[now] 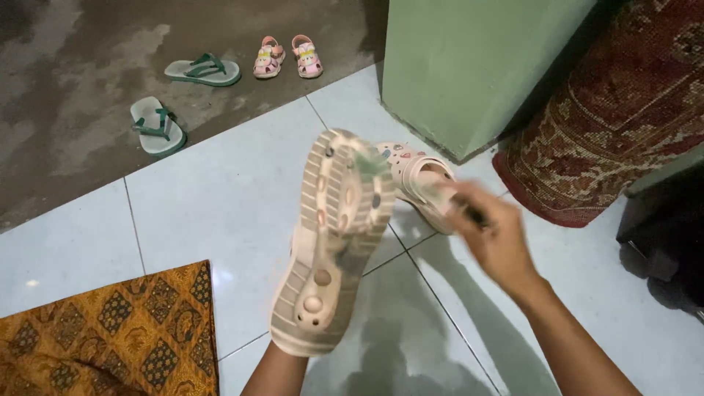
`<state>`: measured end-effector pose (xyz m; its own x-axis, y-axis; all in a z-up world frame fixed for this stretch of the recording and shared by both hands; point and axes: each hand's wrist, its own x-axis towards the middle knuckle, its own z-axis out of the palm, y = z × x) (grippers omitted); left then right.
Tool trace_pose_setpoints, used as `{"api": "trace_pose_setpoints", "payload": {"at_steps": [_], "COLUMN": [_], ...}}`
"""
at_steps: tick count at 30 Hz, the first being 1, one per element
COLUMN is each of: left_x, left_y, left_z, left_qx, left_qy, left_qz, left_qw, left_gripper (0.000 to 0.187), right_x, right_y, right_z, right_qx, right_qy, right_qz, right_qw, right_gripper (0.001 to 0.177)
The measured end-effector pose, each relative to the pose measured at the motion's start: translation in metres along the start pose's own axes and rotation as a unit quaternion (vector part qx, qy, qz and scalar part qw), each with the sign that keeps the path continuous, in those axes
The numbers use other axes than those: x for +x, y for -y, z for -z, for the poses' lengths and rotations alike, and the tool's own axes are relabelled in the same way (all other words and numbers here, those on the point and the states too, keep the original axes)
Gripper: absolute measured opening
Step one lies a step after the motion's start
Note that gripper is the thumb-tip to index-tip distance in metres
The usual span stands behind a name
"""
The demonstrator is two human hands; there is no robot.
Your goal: The person uses a toothbrush to scrub the soles and uppers of two pairs of shoes: black sandals and pink clogs. They clean each shoe individually, turning them over to reach different surfaces, then place the black sandals back on the shoe rack.
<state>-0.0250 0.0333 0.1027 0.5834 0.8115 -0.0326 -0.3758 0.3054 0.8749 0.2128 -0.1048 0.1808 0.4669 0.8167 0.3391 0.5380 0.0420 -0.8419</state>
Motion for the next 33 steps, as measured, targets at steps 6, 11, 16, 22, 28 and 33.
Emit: {"api": "trace_pose_setpoints", "payload": {"at_steps": [6, 11, 16, 22, 28, 33], "left_x": [-0.014, -0.007, 0.005, 0.025, 0.017, 0.008], "left_y": [0.005, -0.001, 0.0, -0.005, -0.002, -0.008], "left_z": [0.003, 0.005, -0.002, -0.01, -0.004, 0.009], "left_qx": [0.003, 0.004, 0.006, 0.007, -0.004, -0.006], "left_qy": [-0.014, -0.026, -0.003, -0.012, -0.021, -0.033], "left_qz": [0.004, -0.011, 0.008, -0.011, -0.017, -0.031], "left_qw": [1.0, 1.0, 1.0, 1.0, 1.0, 0.999], "left_gripper": [0.04, 0.04, 0.04, 0.039, 0.039, 0.039], "right_x": [0.03, -0.02, -0.026, -0.039, -0.014, -0.065], "right_y": [-0.06, -0.075, -0.052, -0.054, -0.087, -0.1], "right_z": [-0.004, -0.017, -0.038, -0.029, -0.028, -0.062], "right_qx": [-0.195, -0.048, -0.133, -0.002, -0.074, -0.162], "right_qy": [-0.11, -0.014, 0.147, 0.144, -0.092, -0.043], "right_qz": [-0.028, -0.02, -0.104, 0.093, -0.185, -0.202], "right_qw": [0.974, 0.999, 0.975, 0.985, 0.976, 0.965], "right_gripper": [0.023, 0.026, 0.011, 0.012, 0.03, 0.034]}}
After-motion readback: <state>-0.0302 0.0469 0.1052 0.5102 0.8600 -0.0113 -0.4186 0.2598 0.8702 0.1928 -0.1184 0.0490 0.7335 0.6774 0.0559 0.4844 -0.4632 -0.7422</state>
